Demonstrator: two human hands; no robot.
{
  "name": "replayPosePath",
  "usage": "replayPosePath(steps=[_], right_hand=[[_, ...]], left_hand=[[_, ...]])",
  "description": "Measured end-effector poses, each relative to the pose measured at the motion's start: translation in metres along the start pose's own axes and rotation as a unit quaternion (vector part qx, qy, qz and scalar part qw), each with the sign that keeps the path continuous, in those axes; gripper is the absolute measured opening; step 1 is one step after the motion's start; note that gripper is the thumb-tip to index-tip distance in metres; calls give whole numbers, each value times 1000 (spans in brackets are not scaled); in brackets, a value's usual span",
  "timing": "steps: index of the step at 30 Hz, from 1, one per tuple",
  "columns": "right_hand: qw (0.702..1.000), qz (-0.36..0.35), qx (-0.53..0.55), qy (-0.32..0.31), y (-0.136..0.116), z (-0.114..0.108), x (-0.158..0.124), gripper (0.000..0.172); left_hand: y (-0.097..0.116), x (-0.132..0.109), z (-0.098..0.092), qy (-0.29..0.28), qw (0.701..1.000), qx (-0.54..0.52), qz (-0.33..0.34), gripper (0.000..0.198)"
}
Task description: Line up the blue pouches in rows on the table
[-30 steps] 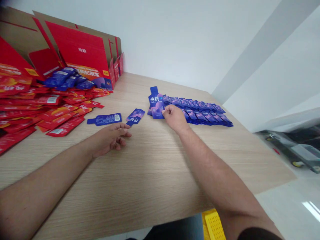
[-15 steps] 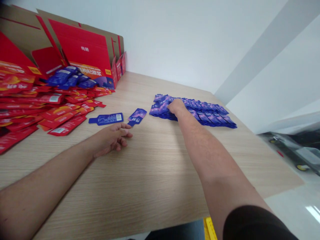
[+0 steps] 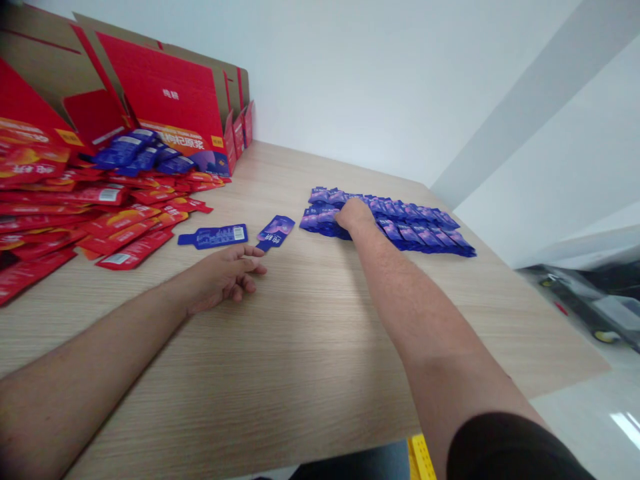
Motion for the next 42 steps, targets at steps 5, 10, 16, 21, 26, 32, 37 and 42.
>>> replayPosePath(steps=[5,10,16,21,26,32,37,42], right_hand=[[995,19,8,93,-5,-24,-24,20],[985,-80,91,126,-29,-26,-62,17],[958,-273,90,-1,-97,24,-98,30],[941,-338,-20,-13,-131,48,-84,68],[934,-319,-102,-126,-139,59,-69,76],[930,-318,-150,-102,-145,57,-97,59],[925,-329,-173,-74,-142,56,-122,39],[924,-337,-173,-57,-122,51,-134,36]], left_hand=[[0,0,0,-1,1000,3,-2,27],[1,-1,3,2,1000,15,-7,19],[0,0,5,-13,1000,26,-7,17],[-3,2,3,-22,999,25,3,20],[-3,2,3,-34,999,11,11,22],[7,3,-2,-9,994,6,109,21],[22,1,-22,144,958,-20,245,16],[26,-1,-32,215,940,-3,264,14]])
Point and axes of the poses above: each hand's wrist, its own x-axis towards the middle knuckle, its own z-axis out of the palm, y = z × x, the point moved 4 cm from there along x, towards the middle knuckle, and after that the axes turned 7 degrees about -y, right-handed, at the moved point
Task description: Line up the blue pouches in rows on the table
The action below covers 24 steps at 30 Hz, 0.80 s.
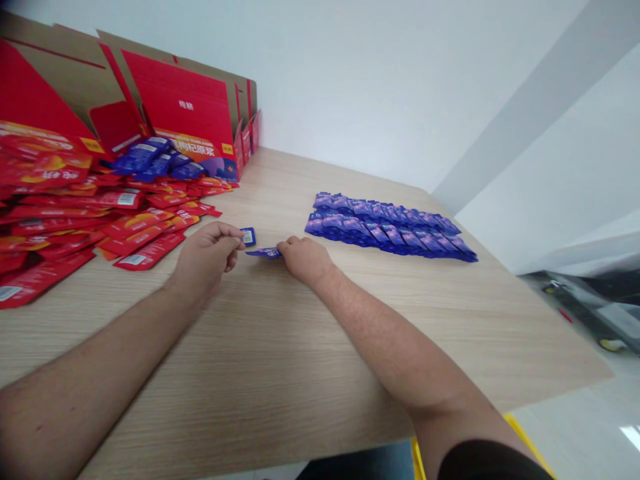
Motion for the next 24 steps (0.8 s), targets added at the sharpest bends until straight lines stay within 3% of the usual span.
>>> replayPosePath(steps=[9,18,21,24], right_hand=[[997,47,5,53,30,6,-61,35],[981,12,93,169,62,5,-99,29],[965,86,137,209,95,-6,-109,29],[932,225,168,229,148,-16,-114,25]], left_hand=[[-11,-4,9,-55,992,106,-38,17],[-14,-7,12,-89,975,196,-58,17],[-15,-6,12,-89,973,202,-60,16],[-14,-6,12,-89,970,217,-60,16]])
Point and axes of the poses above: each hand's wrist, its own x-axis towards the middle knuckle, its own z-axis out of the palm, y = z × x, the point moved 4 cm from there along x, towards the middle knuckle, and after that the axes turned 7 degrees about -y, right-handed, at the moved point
